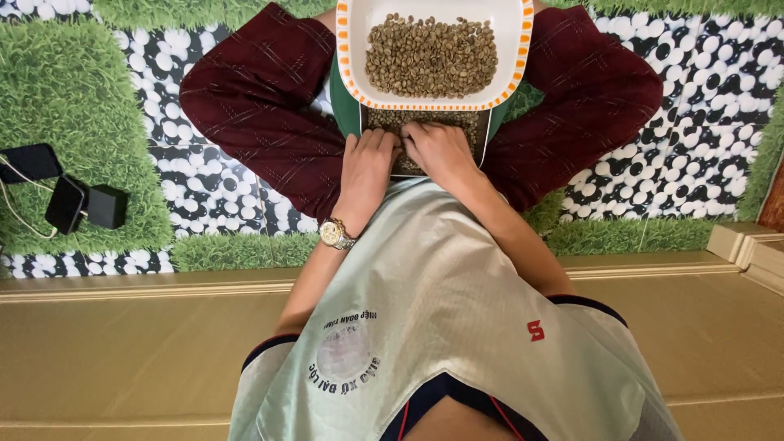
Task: The person sorts green coffee beans by hand, transferring them from a tray into a bowl.
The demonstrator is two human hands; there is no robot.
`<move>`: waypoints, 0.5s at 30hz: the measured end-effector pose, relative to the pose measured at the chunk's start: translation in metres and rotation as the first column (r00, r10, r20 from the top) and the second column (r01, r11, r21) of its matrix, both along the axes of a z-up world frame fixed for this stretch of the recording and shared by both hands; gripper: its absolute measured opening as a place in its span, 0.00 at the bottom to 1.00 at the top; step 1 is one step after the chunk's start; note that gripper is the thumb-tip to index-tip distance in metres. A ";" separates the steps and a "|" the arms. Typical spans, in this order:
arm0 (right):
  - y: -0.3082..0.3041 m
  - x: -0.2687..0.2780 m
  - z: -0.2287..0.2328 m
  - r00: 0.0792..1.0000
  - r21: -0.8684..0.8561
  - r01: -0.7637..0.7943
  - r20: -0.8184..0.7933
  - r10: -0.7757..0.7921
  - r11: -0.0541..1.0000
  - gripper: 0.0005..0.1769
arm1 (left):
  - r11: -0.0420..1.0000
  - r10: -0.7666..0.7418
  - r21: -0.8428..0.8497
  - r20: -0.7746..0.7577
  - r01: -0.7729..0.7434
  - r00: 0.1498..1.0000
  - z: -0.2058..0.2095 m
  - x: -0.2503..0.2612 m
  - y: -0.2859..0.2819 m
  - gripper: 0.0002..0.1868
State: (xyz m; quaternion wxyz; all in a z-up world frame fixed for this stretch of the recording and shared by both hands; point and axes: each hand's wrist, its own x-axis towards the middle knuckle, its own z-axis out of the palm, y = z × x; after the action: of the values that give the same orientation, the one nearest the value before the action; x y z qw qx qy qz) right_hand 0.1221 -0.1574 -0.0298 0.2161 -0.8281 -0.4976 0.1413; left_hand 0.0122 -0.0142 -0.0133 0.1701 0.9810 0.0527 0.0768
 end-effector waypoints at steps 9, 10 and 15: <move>-0.032 0.018 -0.004 0.983 0.198 0.181 -0.028 -0.179 0.963 0.04 | 0.988 -0.028 -0.141 0.245 0.064 0.969 0.018 0.037 0.019 0.13; -0.037 0.025 -0.011 0.974 0.249 0.217 0.010 -0.226 0.944 0.05 | 0.984 -0.036 -0.156 0.289 0.084 0.957 0.027 0.046 0.022 0.12; -0.029 0.059 0.020 0.945 0.376 0.265 0.082 -0.317 0.888 0.10 | 0.977 0.040 -0.211 0.265 0.018 0.963 0.063 0.075 0.020 0.11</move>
State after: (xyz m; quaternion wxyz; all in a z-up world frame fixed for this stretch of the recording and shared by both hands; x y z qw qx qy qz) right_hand 0.1812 -0.1867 -0.0101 0.3471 -0.8475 -0.3989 -0.0453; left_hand 0.0876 0.0062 0.0500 0.2786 0.9377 0.0425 0.2034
